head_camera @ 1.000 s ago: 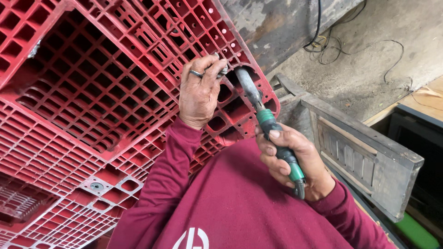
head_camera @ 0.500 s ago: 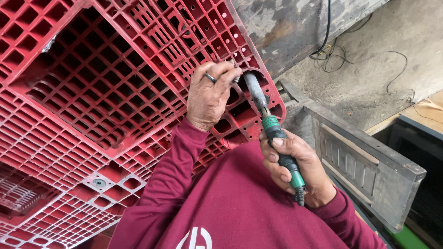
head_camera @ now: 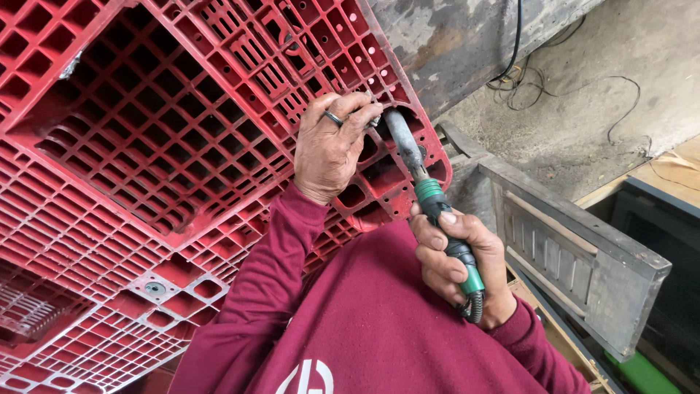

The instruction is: The person melts portions of a red plastic pallet with a soldering iron. They handle small metal wires and plastic scraps by hand and with the tool while working on the pallet surface.

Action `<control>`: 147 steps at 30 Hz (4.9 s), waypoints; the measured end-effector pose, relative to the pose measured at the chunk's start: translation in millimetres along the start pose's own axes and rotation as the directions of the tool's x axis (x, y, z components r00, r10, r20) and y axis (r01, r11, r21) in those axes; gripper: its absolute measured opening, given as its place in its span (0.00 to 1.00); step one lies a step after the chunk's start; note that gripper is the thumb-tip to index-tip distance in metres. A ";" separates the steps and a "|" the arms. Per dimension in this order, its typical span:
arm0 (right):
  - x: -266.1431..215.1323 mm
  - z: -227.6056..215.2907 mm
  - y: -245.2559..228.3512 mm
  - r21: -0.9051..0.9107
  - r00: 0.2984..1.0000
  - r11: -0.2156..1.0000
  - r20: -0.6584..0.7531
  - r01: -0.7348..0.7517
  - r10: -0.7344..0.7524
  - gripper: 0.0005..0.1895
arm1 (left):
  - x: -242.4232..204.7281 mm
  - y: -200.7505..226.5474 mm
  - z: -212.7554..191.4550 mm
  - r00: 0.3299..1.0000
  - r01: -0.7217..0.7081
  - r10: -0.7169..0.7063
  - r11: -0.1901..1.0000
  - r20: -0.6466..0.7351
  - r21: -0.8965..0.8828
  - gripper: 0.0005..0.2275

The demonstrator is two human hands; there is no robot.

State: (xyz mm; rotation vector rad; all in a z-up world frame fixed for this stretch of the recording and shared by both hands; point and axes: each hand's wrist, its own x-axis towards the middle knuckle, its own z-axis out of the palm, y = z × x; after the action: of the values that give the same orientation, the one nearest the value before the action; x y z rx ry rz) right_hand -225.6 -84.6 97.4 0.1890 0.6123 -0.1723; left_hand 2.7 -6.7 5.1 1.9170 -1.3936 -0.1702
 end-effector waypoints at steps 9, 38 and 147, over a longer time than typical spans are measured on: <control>-2.5 3.8 1.3 -0.170 0.997 0.985 -0.079 -0.004 -0.010 0.17 | -0.5 -0.4 -1.7 1.000 0.009 -0.008 1.000 0.019 -0.020 0.23; 13.8 29.7 14.2 -0.325 0.957 0.945 -0.280 -0.022 -0.074 0.19 | -3.2 -0.1 0.7 0.999 0.048 -0.048 0.999 0.021 -0.011 0.25; 107.0 -33.2 -93.8 -0.928 0.923 0.091 0.343 0.362 -0.173 0.10 | -76.0 96.5 68.3 0.680 0.715 -0.632 0.460 -0.371 0.527 0.14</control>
State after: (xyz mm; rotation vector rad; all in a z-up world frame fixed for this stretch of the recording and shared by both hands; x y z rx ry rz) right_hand -178.0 -179.1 -3.4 -1.3191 0.4866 -0.0996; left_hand -135.9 13.2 -6.0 2.9521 -0.5035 0.0755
